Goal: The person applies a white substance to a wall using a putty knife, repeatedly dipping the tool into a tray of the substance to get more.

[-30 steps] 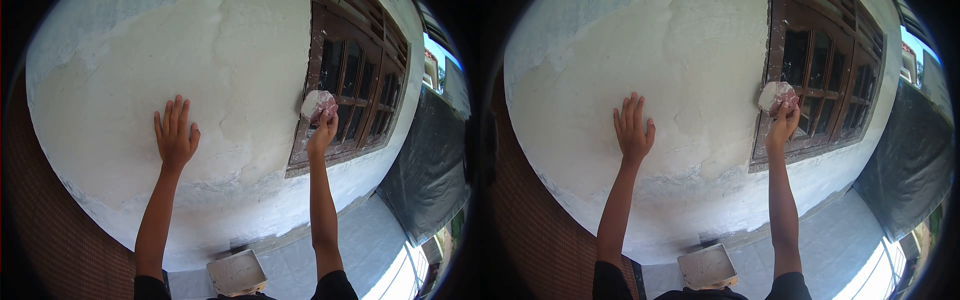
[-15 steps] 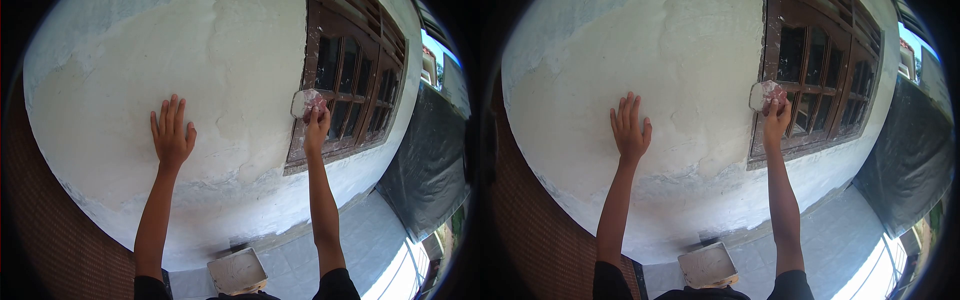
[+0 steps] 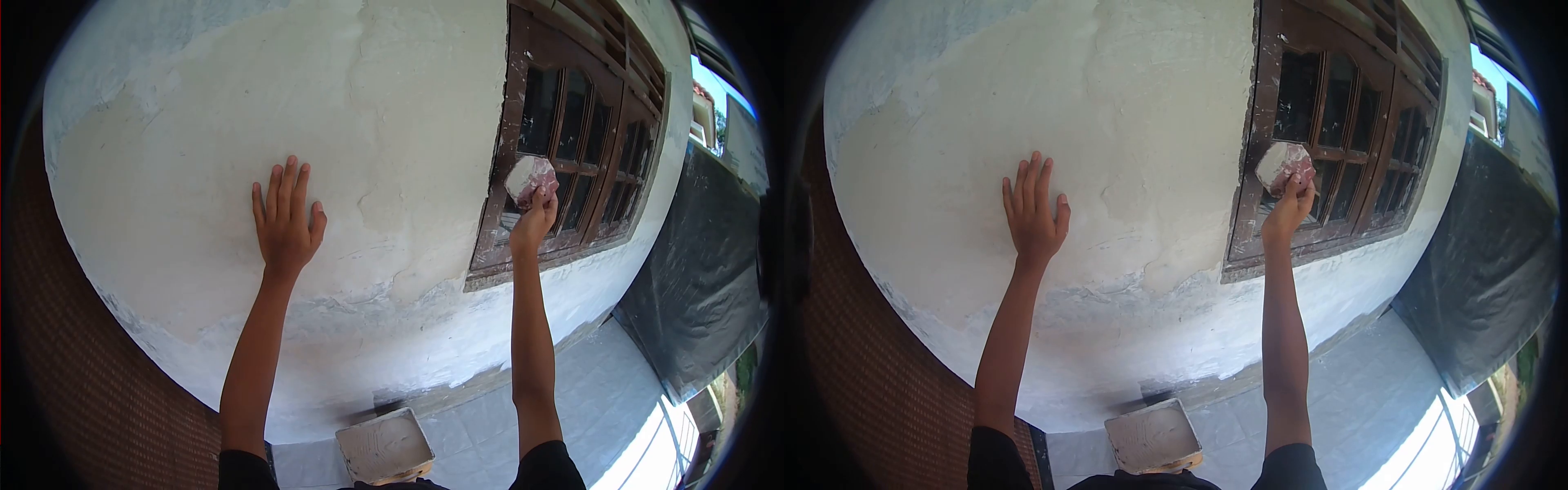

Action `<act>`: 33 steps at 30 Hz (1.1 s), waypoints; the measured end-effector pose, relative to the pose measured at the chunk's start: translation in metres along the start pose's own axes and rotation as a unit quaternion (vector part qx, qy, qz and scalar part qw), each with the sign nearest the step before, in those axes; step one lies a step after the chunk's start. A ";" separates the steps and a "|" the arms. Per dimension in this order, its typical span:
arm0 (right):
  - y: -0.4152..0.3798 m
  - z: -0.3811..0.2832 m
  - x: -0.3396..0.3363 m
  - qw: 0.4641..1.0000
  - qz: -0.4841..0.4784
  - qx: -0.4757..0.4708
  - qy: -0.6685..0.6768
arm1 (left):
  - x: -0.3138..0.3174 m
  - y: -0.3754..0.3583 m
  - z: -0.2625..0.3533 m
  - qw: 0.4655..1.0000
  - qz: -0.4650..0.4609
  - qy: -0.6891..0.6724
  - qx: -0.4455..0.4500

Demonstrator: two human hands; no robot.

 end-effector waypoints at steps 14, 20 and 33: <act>-0.031 -0.009 0.047 0.963 -0.203 0.125 0.124 | -0.001 0.001 0.001 1.000 0.004 -0.003 0.001; -0.047 -0.015 0.068 0.949 -0.282 0.113 0.088 | 0.000 0.000 0.001 1.000 0.005 -0.001 0.002; -0.024 -0.027 0.053 0.950 -0.205 -0.022 -0.233 | 0.001 0.000 -0.001 1.000 -0.007 -0.012 -0.005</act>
Point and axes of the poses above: each hand's wrist, its own y-axis towards the middle knuckle, its own x-axis out of the palm, z = x × y, the point moved 7 cm from there along y, towards the middle knuckle, and after that the axes turned 4 degrees about y, right-handed, at the moved point
